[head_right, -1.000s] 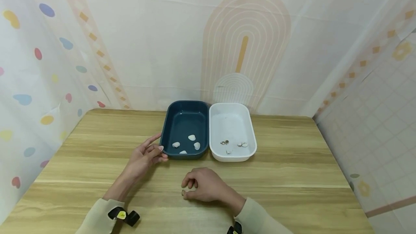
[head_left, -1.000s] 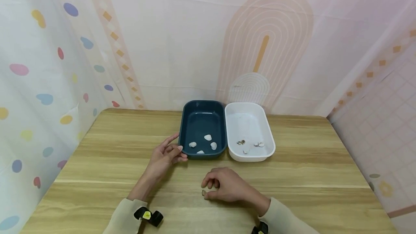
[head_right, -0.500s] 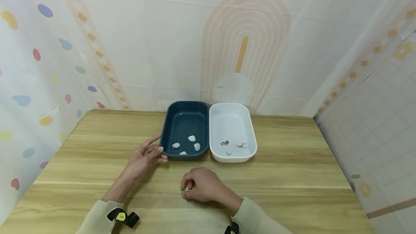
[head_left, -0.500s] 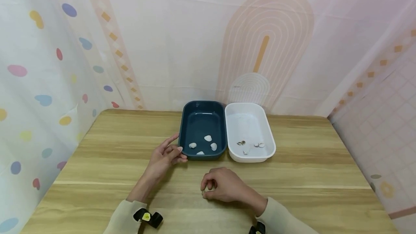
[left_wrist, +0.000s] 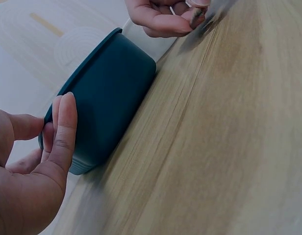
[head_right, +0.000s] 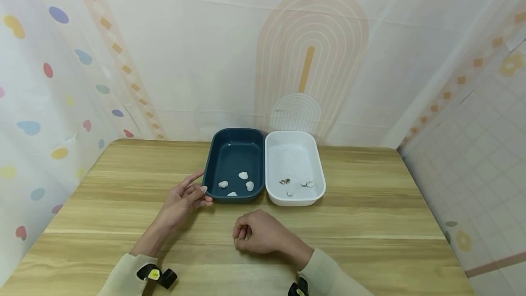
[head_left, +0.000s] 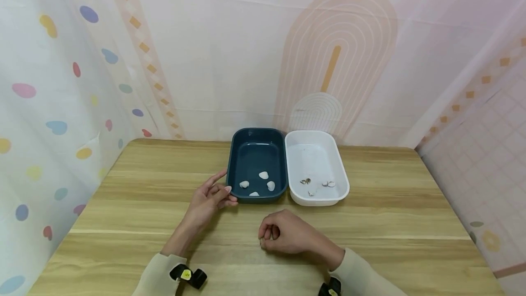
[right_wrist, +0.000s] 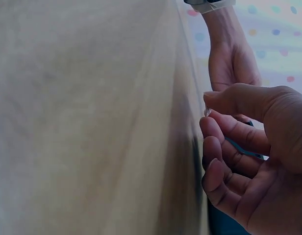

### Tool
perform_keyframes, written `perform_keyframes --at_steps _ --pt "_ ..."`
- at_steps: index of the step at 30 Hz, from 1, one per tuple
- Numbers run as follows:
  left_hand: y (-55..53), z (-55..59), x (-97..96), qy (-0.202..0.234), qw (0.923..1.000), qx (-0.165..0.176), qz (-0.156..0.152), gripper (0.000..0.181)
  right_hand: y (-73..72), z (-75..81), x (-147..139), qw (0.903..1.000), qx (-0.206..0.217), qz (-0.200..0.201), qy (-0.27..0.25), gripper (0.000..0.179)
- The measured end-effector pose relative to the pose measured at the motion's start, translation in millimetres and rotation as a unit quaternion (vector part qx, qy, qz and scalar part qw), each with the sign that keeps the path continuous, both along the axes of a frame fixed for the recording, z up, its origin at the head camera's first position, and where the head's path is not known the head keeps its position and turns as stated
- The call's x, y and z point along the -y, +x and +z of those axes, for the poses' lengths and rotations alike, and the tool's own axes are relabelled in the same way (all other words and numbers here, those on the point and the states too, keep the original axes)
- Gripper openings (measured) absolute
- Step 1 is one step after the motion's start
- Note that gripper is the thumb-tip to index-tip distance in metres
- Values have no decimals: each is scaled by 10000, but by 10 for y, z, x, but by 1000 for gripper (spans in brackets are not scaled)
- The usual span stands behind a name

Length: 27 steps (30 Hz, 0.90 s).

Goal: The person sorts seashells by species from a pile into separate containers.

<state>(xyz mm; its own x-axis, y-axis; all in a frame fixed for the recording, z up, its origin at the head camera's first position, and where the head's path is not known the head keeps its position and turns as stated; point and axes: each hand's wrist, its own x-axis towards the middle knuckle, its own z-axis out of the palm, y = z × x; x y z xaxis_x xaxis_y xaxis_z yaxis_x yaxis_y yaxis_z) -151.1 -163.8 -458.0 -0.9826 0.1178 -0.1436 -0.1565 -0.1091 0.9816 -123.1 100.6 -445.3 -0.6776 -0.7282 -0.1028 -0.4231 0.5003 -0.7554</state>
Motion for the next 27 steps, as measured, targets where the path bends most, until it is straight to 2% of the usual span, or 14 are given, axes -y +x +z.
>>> perform_keyframes --at_steps 5,11,27 --pt "0 -13 3 -13 10000 10 -6 58 -21 62 -61 9999 19 -31 -107 3" --pt "-7 -13 1 -27 10000 26 -2 58 -61 143 -157 9995 -146 -129 -232 8" --pt "6 -9 10 130 9999 -34 -38 59 -205 454 -437 9949 -774 -518 -381 10"
